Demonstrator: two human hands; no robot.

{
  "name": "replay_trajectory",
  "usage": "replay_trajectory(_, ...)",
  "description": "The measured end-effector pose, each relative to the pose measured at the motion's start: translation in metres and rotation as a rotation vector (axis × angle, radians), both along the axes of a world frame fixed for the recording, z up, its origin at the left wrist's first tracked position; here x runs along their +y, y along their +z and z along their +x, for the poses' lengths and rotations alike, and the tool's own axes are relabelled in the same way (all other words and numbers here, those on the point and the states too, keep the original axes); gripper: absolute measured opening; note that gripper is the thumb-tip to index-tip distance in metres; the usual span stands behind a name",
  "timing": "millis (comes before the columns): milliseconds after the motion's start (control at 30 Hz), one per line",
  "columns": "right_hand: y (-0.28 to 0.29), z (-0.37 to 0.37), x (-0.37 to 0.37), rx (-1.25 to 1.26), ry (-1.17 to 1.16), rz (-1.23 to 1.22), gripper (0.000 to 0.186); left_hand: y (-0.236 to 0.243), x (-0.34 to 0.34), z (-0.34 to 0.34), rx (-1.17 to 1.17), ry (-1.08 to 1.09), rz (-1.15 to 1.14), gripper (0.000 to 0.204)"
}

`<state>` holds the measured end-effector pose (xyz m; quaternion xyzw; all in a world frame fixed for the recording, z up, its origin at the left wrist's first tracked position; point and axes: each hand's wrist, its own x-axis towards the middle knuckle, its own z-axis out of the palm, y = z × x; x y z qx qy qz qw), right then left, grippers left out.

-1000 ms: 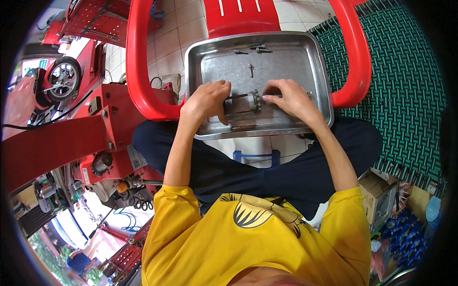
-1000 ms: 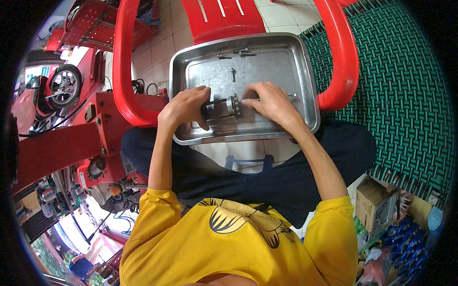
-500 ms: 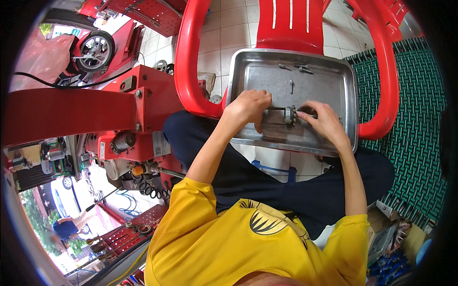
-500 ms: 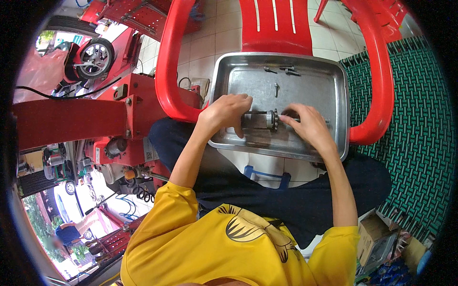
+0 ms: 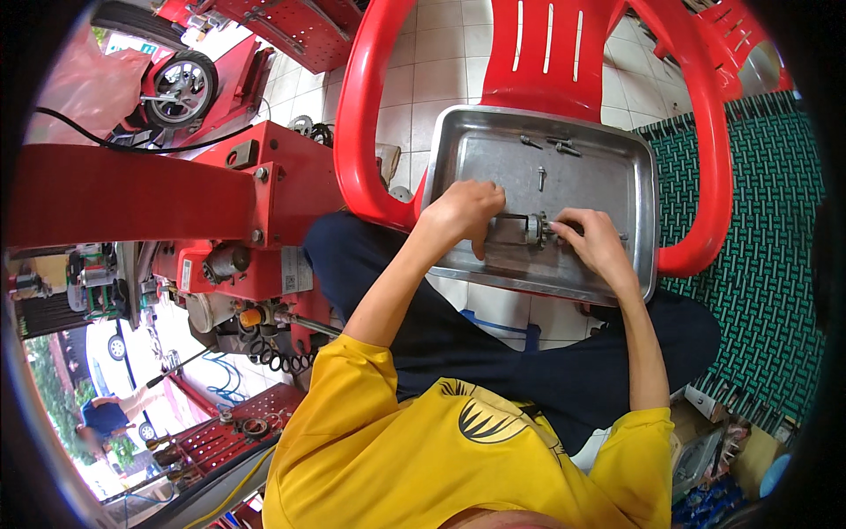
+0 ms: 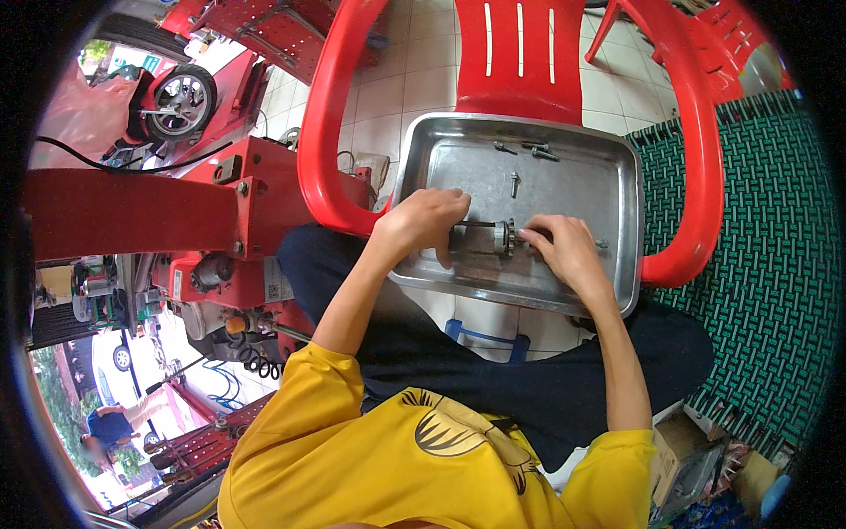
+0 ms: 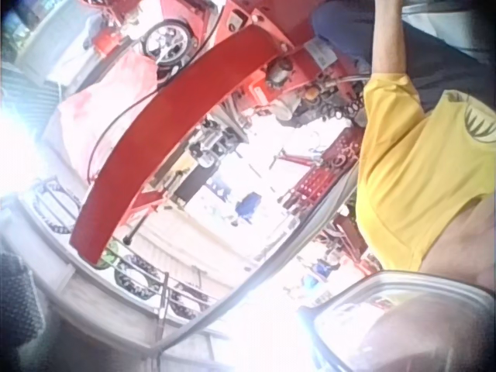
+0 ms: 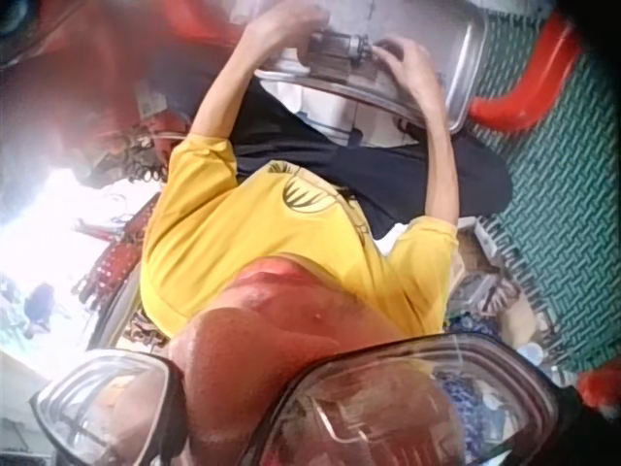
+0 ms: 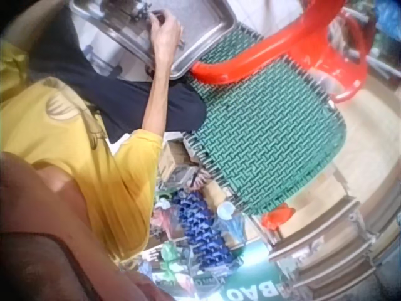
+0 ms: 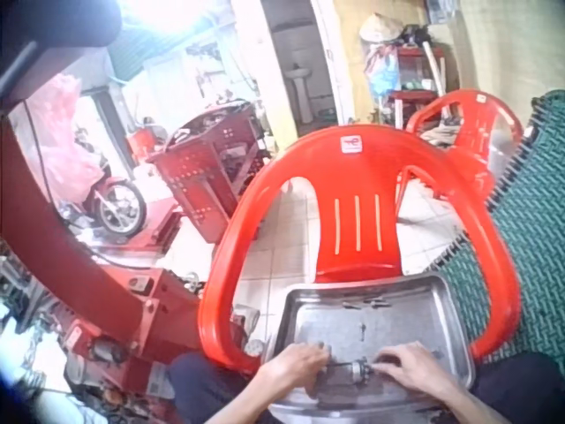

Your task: The person assembles a mechanical unit by inserting a cylindrical shaft into a larger housing, followed by placing and securing multiple small pins and screws into the structure.

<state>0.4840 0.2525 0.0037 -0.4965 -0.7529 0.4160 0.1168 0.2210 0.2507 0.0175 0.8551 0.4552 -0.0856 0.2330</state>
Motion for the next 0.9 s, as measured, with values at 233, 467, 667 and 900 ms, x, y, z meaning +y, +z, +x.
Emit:
replay_trajectory(233,-0.006,0.001,-0.005,-0.019,-0.027,0.07,0.025,-0.005,0.002,0.0,0.02,-0.012,0.001,0.081)
replay_trajectory(467,-0.005,-0.004,-0.003,0.069,-0.028,0.108,0.023,-0.009,0.001,0.0,0.032,-0.035,0.015,0.084)
replay_trajectory(667,-0.004,0.0,-0.002,-0.148,-0.03,0.004,0.02,-0.008,0.001,0.003,0.009,-0.076,0.062,0.083)
replay_trajectory(900,-0.009,-0.003,-0.005,0.041,-0.02,0.214,0.018,0.002,0.005,0.004,0.07,-0.004,-0.064,0.084)
